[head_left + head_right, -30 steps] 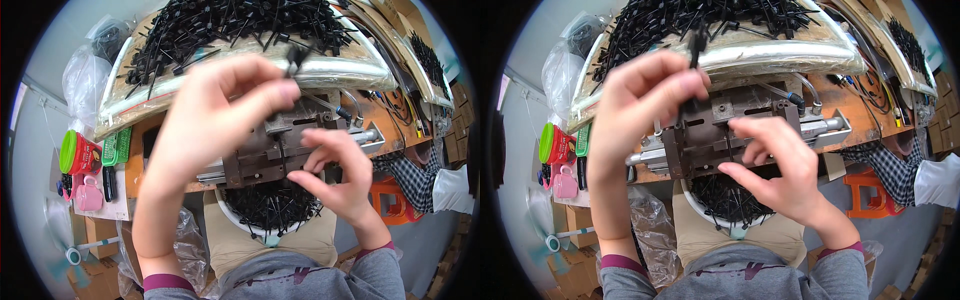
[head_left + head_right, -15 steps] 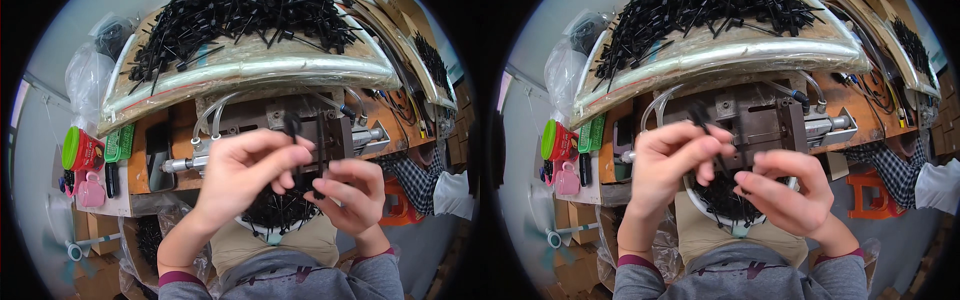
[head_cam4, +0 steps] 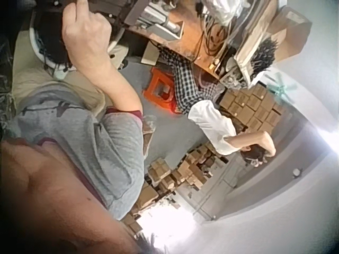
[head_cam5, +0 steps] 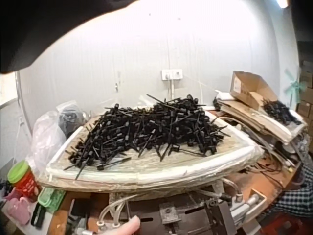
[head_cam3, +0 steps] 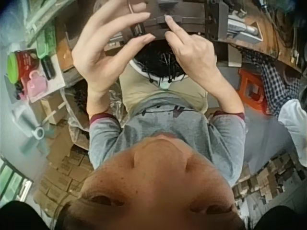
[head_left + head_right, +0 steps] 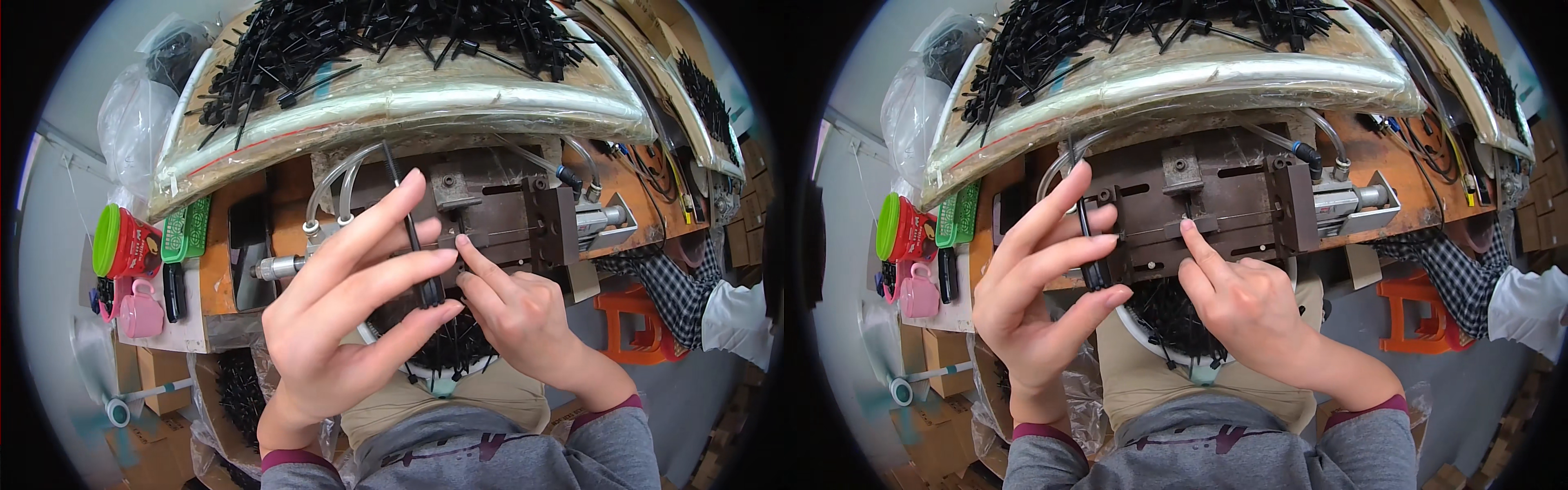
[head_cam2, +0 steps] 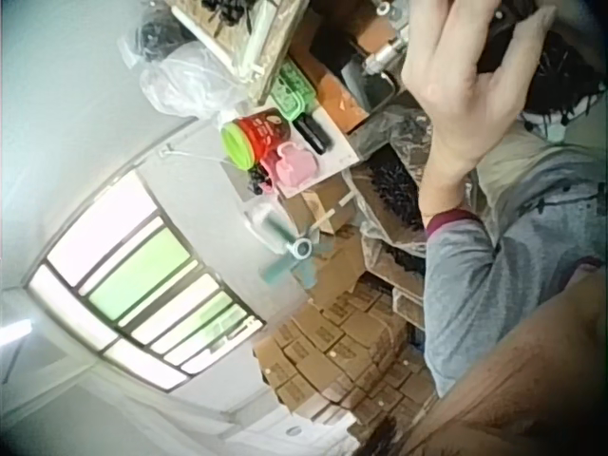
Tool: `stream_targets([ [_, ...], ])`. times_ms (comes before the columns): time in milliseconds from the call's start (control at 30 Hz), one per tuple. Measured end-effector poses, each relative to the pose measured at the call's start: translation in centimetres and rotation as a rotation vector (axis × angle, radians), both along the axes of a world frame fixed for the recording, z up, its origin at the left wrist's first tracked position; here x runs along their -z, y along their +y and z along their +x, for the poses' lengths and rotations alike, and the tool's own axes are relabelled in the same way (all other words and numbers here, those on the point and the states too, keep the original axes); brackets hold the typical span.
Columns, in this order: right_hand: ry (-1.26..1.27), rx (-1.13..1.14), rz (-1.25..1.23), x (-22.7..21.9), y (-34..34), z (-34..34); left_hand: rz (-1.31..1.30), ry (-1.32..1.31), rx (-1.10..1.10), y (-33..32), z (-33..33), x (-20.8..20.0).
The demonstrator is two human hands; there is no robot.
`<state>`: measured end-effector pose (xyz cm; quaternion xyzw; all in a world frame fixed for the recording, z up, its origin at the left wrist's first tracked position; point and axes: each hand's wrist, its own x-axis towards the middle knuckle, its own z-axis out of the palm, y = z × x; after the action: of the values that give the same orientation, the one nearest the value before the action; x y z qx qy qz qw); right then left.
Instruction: The recorder is assembling small black plastic components using a pneumatic machine at a workbench.
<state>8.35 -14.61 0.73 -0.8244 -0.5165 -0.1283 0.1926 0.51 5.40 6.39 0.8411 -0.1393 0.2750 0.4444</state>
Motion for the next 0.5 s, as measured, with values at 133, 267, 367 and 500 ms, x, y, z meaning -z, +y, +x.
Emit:
stream_targets([
  [133, 0.102, -0.056, -0.015, -2.4, -0.1, 1.2, 0.108, 0.018, -0.173, -1.2, -0.8, 0.4],
  [267, 0.208, 0.051, 0.34, -6.2, 3.0, 7.0, 0.25, 0.06, -0.227, -2.5, -1.5, 2.5],
  [367, -0.198, 0.181, 0.375, -7.8, 4.8, 14.8, 0.362, 0.003, -0.231, -4.6, -1.0, 4.4],
  [500, -0.06, 0.405, 0.088, -7.1, 7.2, 19.4, 0.525, 0.076, -0.253, -5.9, -0.1, 6.5],
])
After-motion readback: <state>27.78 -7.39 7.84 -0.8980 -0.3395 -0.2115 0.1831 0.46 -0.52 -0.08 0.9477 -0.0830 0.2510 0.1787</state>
